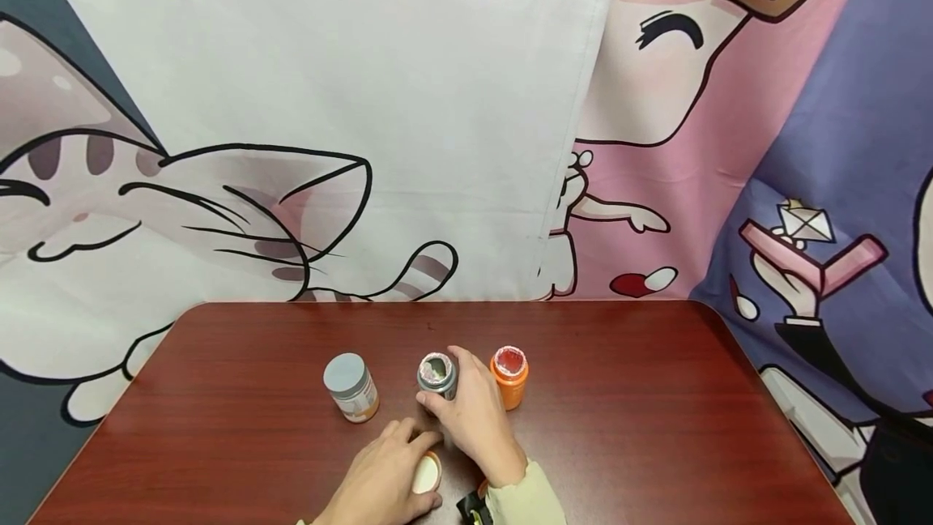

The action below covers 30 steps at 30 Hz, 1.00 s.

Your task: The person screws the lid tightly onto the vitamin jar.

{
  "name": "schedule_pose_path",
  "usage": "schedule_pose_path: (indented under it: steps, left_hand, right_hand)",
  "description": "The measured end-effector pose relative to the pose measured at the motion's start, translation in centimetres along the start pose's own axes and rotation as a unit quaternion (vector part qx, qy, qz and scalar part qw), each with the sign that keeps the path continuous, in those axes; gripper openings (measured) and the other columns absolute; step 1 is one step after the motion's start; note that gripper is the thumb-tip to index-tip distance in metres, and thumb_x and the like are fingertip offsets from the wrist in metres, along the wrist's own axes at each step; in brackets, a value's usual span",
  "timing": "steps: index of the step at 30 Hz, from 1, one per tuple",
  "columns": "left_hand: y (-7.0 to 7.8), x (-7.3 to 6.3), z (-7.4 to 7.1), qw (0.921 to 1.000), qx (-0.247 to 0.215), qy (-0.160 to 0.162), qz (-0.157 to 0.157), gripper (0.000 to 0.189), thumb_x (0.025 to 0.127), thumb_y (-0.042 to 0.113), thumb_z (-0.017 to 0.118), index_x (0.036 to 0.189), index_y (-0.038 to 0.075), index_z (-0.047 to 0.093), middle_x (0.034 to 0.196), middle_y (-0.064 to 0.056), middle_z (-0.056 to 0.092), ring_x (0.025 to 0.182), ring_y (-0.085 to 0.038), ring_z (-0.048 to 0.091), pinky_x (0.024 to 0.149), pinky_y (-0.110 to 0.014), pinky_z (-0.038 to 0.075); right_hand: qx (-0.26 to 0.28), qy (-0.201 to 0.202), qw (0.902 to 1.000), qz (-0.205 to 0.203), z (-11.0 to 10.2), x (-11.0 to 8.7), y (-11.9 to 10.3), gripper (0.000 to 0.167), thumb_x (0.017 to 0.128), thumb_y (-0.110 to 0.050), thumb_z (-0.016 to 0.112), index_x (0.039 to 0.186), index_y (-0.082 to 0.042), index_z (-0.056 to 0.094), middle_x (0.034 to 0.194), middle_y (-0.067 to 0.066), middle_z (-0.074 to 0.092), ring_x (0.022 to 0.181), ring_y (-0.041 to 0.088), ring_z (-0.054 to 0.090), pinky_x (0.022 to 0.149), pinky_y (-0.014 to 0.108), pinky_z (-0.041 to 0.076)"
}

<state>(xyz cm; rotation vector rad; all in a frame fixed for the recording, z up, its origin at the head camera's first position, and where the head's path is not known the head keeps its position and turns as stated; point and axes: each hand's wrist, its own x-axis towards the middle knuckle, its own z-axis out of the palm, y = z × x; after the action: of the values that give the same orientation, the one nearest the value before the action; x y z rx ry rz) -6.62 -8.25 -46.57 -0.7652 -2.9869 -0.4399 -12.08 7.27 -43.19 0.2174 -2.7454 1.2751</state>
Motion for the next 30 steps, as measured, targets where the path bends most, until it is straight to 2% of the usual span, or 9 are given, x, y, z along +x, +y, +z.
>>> schedule_pose_path:
  steps: [11,20,25,30]
  left_hand:
    - [-0.1,-0.3,0.2,0.9997,-0.024,-0.006,-0.005,0.044,0.059,0.034,0.09,0.098,0.021,0.074,0.096,0.001,0.055,0.087,-0.016,0.055,0.061,-0.031,0.048]
    - [-0.3,-0.3,-0.1,0.9994,-0.035,-0.002,0.004,0.039,0.06,0.03,0.089,0.093,0.022,0.071,0.097,0.002,0.057,0.087,-0.015,0.056,0.063,-0.029,0.048]
    - [-0.5,-0.2,-0.5,0.9987,-0.051,-0.002,0.006,0.041,0.061,0.029,0.089,0.097,0.02,0.071,0.097,0.002,0.058,0.088,-0.016,0.057,0.07,-0.031,0.049]
    - [-0.7,-0.3,-0.9,0.998,-0.062,0.012,0.01,0.044,0.063,0.031,0.089,0.101,0.017,0.071,0.091,0.004,0.056,0.081,-0.015,0.057,0.069,-0.033,0.048]
  right_hand:
    - [-0.005,-0.001,1.0,0.003,0.3,0.1,0.4,0.056,0.075,-0.025,0.09,0.121,-0.005,0.065,0.106,0.007,0.072,0.093,0.018,0.065,0.08,0.039,0.052]
    - [0.0,-0.01,0.9998,0.018,0.3,0.2,0.6,0.056,0.075,-0.026,0.089,0.122,-0.006,0.066,0.109,0.007,0.072,0.097,0.019,0.066,0.082,0.04,0.053]
    - [0.002,-0.008,0.9999,0.014,0.4,0.3,0.6,0.055,0.075,-0.026,0.089,0.121,-0.006,0.067,0.108,0.006,0.072,0.099,0.02,0.066,0.083,0.041,0.053]
    - [0.001,-0.003,1.0,0.009,0.3,0.4,0.8,0.056,0.074,-0.027,0.09,0.12,-0.007,0.068,0.107,0.006,0.073,0.099,0.021,0.067,0.085,0.042,0.053]
